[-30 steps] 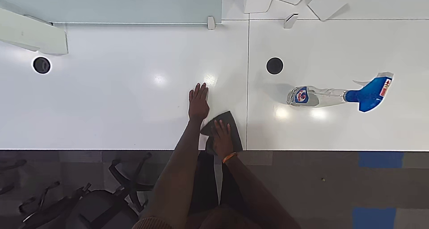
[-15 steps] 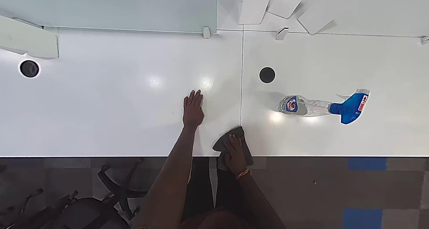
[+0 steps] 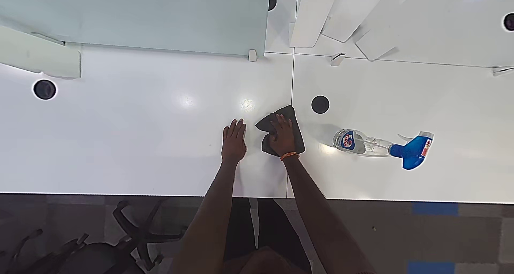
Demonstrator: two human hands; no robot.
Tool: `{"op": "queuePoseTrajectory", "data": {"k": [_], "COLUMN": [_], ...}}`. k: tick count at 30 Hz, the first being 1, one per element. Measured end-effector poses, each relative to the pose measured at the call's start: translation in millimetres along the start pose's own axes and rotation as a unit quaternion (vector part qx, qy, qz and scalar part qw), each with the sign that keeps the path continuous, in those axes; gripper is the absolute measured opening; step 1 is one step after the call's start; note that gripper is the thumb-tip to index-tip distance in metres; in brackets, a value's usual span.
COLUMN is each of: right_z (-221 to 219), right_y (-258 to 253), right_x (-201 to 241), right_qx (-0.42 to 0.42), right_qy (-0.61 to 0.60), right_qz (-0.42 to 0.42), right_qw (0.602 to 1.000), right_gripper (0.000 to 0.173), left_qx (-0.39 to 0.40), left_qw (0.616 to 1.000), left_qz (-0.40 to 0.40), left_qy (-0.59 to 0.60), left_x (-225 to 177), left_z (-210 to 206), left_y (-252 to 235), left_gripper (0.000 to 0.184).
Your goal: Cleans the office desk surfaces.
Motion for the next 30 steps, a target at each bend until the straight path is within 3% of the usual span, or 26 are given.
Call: {"op": "queuePoseTrajectory", "data": {"k": [4, 10, 15, 20, 23, 26, 30], "right_z": [-0.8, 1.7, 6.1, 8.4, 12.1, 15.4, 19.0], "right_y": [-4.0, -44.1, -70.0, -78.3, -89.0, -107.4, -130.0], "right_x": [6.4, 7.2, 7.3, 5.6, 5.3, 5.8, 3.2], "right_qx": [-0.024, -0.046, -0.054, -0.051, -0.048, -0.034, -0.047], "right_qy": [0.085, 0.109, 0.132, 0.138, 0.151, 0.153, 0.15], "right_qz": [-0.016, -0.059, -0.08, -0.097, -0.109, -0.124, -0.123], "right_qw": [0.996, 0.991, 0.987, 0.984, 0.981, 0.98, 0.98], "right_gripper": [0.049, 0.049, 0.049, 0.051, 0.054, 0.055, 0.055], "left_qx": [0.002, -0.015, -0.092, -0.065, 0.006, 0.055, 0.031], "left_qw": [1.0, 1.0, 0.995, 0.997, 0.999, 0.997, 0.998], "left_qz": [0.003, -0.003, 0.001, 0.027, 0.036, 0.034, 0.026], "left_qy": [-0.003, 0.004, 0.036, 0.009, -0.015, -0.031, -0.046], "left_x": [0.1, -1.5, 0.9, 29.8, 53.7, 61.0, 60.6], "left_z": [-0.6, 5.2, 25.3, 42.5, 35.0, 22.4, 21.1], "left_y": [1.2, 1.4, -14.7, -91.9, -124.9, -132.7, -130.2], "left_gripper": [0.054, 0.053, 0.035, 0.038, 0.047, 0.052, 0.054]}}
Point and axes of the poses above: each hand's wrist, its own y-axis away from the middle knuckle, its own z-axis out of the back of the hand, x = y × z, the point moved 10 cm from there along -y, towards the middle knuckle, and after that the axes turned 10 degrees about -z, right-handed, at the moved point
